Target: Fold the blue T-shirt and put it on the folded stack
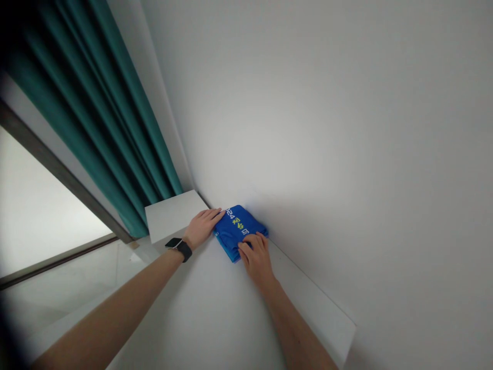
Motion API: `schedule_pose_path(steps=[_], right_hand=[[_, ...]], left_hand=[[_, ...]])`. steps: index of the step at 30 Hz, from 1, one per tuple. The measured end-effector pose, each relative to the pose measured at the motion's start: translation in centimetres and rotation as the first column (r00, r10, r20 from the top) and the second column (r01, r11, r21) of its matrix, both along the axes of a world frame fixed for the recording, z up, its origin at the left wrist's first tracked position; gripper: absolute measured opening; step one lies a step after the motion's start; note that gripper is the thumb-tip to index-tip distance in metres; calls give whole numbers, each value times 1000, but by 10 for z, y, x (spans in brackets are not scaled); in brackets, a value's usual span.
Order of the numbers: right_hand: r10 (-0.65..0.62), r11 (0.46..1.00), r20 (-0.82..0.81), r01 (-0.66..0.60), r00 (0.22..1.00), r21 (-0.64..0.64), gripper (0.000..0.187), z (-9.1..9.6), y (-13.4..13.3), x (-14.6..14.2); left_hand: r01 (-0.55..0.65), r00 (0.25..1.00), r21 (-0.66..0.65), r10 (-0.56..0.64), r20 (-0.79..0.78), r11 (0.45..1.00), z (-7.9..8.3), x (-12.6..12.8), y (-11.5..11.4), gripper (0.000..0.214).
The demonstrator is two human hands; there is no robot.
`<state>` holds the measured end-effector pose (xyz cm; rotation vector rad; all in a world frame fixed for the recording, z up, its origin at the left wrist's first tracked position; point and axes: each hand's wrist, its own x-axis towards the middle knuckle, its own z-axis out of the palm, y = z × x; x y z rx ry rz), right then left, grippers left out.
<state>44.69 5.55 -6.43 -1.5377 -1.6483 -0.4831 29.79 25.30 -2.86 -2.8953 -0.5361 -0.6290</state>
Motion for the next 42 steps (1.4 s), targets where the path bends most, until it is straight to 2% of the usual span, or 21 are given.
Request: schedule_pose_path(steps=[5,9,12,14,16,20,24,28,31,33,38,42], right_hand=[[3,1000,-2,-3,1000,-13,17,0,2,-2],[-38,999,-79,39,996,14,22,-2,1,5],[-127,990,-247,140,961,35,25,-3,-3,13],[-185,978,-375,208,908,21,28,-3,-6,16],[-235,966,-464,258,854,-13,32,-2,-8,18],[-312,943,-523,327,793,-66,41,-3,-8,16],[-322,942,-533,319,783,-100,44,-8,-7,16],[-308,950,-517,283,799,-129,48,-10,-8,17],[-252,966,-426,199,869,-165,55,-11,-7,16],[-240,957,-336,165,911,-238,60,-13,-6,14],[-388,845,-144,289,910,-450,64,-10,-7,8],[-467,778,-54,382,882,-499,62,-5,-9,4]], left_hand=[[-31,999,-177,23,-46,984,-12,-5,-1,61],[-90,992,-316,112,54,944,-23,-8,4,62],[-147,957,-408,234,171,901,-25,-8,10,55],[-165,932,-431,282,225,887,-18,-3,11,49],[-145,939,-422,258,225,895,-7,5,7,45],[-67,991,-358,104,85,931,18,33,-20,46],[-46,997,-319,25,-68,947,24,59,-55,54],[-116,982,-330,59,-179,937,19,70,-76,63],[-124,974,-312,55,-219,942,17,73,-81,65],[-122,972,-295,54,-229,948,17,74,-82,64],[-154,964,-317,71,-258,936,16,75,-69,59],[-259,945,-303,174,-278,917,15,76,-47,60]])
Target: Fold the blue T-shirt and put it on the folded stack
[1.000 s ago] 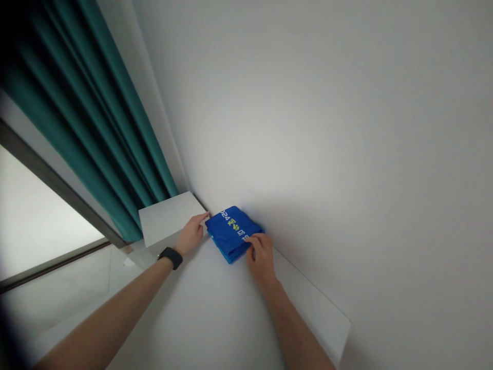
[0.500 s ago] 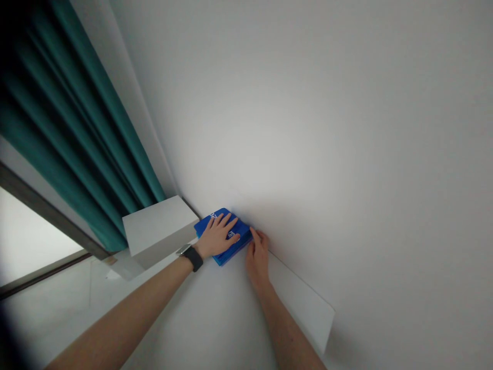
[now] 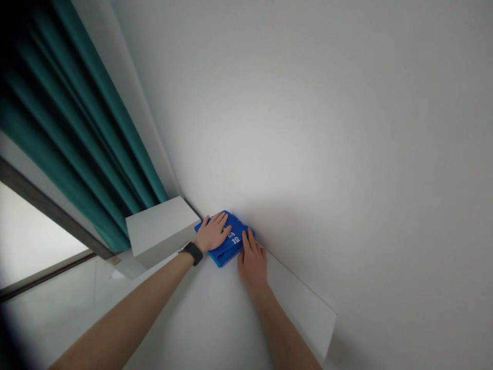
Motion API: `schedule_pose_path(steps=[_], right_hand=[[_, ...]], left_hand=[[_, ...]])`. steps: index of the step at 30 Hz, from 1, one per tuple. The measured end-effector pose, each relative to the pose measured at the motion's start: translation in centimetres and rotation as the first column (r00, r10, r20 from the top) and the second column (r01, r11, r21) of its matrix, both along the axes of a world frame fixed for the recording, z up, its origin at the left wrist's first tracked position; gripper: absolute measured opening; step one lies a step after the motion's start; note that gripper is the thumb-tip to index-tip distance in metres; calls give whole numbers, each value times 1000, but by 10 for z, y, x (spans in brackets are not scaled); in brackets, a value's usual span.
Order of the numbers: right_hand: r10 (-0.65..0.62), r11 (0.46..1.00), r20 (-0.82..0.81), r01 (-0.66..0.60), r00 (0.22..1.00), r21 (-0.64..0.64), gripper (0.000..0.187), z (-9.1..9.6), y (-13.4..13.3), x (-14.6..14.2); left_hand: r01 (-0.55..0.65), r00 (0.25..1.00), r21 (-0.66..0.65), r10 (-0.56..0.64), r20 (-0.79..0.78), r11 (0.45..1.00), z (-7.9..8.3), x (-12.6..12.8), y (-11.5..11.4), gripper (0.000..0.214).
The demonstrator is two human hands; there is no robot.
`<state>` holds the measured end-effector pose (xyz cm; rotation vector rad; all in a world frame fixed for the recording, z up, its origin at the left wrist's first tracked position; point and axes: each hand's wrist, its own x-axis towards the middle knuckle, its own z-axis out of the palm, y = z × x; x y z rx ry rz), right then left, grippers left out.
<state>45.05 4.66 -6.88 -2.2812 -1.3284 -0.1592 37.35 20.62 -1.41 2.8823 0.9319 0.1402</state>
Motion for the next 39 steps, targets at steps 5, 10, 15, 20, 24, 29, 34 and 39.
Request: schedule_pose_path(steps=[5,10,15,20,24,29,34,39], right_hand=[[-37,999,49,39,998,-28,66,1,0,-3],[-36,998,50,33,998,57,65,-4,-1,0],[49,962,97,-73,994,264,63,-9,2,4],[206,921,147,-243,967,304,60,-13,5,5],[157,947,116,-183,981,264,59,-17,4,8],[127,959,103,-149,986,240,56,-19,5,10],[116,953,55,-127,992,275,58,-20,5,11],[91,930,-20,-78,996,358,54,-18,5,14]], left_hand=[[-95,995,1,95,-13,995,-1,-1,16,59],[-18,995,109,7,100,994,0,-5,-6,60],[117,975,140,-140,171,983,-4,-9,-41,63],[114,977,159,-139,162,981,-10,-14,-56,58],[114,980,146,-135,145,983,-10,-20,-55,54],[79,980,161,-106,167,984,-14,-29,-54,55],[103,965,157,-137,224,982,-18,-41,-58,53],[5,926,115,-48,376,993,-30,-70,-46,52]])
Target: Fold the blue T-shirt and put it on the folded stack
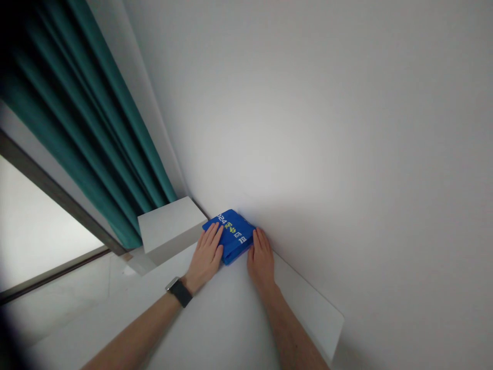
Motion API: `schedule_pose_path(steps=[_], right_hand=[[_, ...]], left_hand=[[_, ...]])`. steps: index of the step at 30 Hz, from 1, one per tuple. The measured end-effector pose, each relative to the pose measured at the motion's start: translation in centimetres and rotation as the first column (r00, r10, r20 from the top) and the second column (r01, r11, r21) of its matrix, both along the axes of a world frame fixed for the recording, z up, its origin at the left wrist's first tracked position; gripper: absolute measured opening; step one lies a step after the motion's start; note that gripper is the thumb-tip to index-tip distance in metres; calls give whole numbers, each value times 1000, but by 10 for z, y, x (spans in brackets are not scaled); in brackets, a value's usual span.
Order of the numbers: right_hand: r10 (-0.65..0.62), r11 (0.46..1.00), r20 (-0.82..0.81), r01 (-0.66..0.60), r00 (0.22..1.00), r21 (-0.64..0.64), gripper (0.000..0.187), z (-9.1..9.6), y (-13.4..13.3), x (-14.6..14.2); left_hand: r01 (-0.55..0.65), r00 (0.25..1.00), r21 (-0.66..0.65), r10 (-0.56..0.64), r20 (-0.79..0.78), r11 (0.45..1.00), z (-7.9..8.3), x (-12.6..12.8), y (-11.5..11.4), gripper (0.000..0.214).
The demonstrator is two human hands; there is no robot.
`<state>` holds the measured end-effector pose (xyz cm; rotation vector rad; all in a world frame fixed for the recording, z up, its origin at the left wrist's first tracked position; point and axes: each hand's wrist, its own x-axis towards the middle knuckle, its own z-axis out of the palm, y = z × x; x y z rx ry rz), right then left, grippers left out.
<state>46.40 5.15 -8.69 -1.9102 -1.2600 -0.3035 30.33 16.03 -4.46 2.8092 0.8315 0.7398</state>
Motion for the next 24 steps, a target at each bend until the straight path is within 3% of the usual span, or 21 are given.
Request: schedule_pose_path(steps=[7,12,15,19,24], right_hand=[[-44,999,-52,45,998,24,47,6,-1,1],[-23,998,-33,25,999,61,46,2,-1,4],[50,996,25,-52,998,73,46,5,-1,7],[122,992,88,-124,989,28,46,28,8,9],[106,989,184,-84,977,-122,44,63,43,-1]], left_hand=[[-104,979,-143,127,161,984,-34,-34,7,55],[-89,975,-151,117,187,985,-40,-34,6,55],[-63,974,-150,94,207,987,-41,-33,8,56],[-59,974,-139,87,208,989,-39,-33,6,56],[-8,996,-2,8,86,1000,-26,-35,-5,54]])
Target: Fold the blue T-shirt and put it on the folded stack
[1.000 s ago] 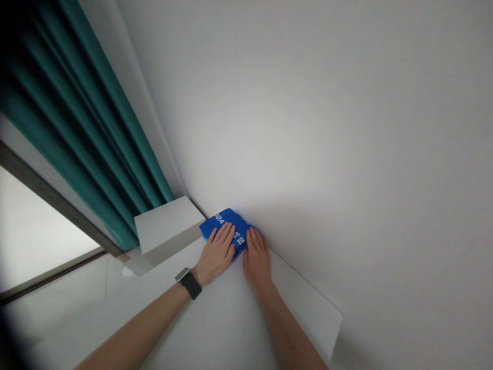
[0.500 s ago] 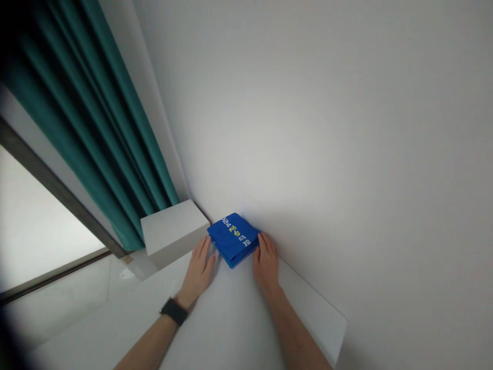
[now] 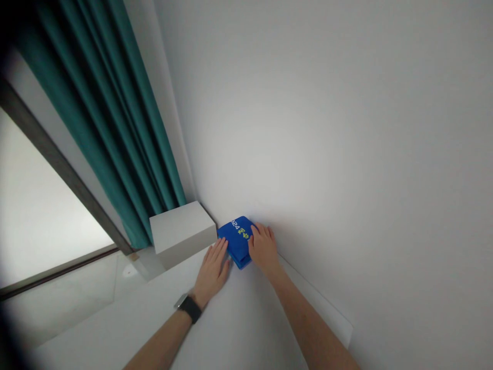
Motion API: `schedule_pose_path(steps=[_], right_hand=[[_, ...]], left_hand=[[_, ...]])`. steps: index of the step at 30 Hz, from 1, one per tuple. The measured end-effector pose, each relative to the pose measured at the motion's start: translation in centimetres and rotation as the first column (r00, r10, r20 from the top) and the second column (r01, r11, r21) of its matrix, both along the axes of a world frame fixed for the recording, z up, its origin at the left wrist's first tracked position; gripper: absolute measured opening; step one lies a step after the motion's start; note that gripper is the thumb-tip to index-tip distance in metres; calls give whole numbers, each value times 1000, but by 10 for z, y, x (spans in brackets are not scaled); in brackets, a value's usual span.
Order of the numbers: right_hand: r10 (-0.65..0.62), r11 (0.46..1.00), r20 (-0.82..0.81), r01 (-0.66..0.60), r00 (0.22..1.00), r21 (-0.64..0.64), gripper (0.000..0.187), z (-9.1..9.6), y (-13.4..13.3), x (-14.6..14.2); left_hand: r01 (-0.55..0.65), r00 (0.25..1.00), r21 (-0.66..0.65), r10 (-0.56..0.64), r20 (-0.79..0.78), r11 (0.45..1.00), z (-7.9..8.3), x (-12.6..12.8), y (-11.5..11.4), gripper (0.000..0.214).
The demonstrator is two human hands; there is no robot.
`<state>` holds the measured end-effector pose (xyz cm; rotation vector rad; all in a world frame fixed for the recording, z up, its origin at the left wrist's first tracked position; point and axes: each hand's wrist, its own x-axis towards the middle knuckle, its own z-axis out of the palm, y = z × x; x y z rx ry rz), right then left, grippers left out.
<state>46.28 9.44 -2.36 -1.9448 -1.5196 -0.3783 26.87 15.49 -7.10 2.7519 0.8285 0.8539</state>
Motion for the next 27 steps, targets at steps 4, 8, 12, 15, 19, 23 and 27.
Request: schedule_pose_path(steps=[4,8,12,15,19,23,27], right_hand=[[101,989,66,-93,993,-114,46,7,36,-9],[218,929,31,-198,975,-314,46,-1,61,-8],[229,888,-2,-210,973,-410,44,-9,72,-4],[215,868,-12,-197,977,-456,46,-11,74,-5],[202,847,-21,-186,979,-499,52,-10,72,-7],[186,837,-26,-172,982,-519,56,-8,70,-3],[175,828,-24,-161,984,-537,59,-9,68,5]], left_hand=[[85,994,76,-79,-76,993,8,-3,-15,54],[157,981,77,-146,-131,985,12,-7,-27,52],[184,972,63,-172,-162,981,15,-9,-31,52],[185,972,65,-173,-160,981,13,-9,-30,52],[184,972,81,-170,-160,980,11,-9,-29,52],[185,972,97,-167,-168,978,9,-9,-29,55],[176,971,93,-158,-181,980,5,-8,-28,59]])
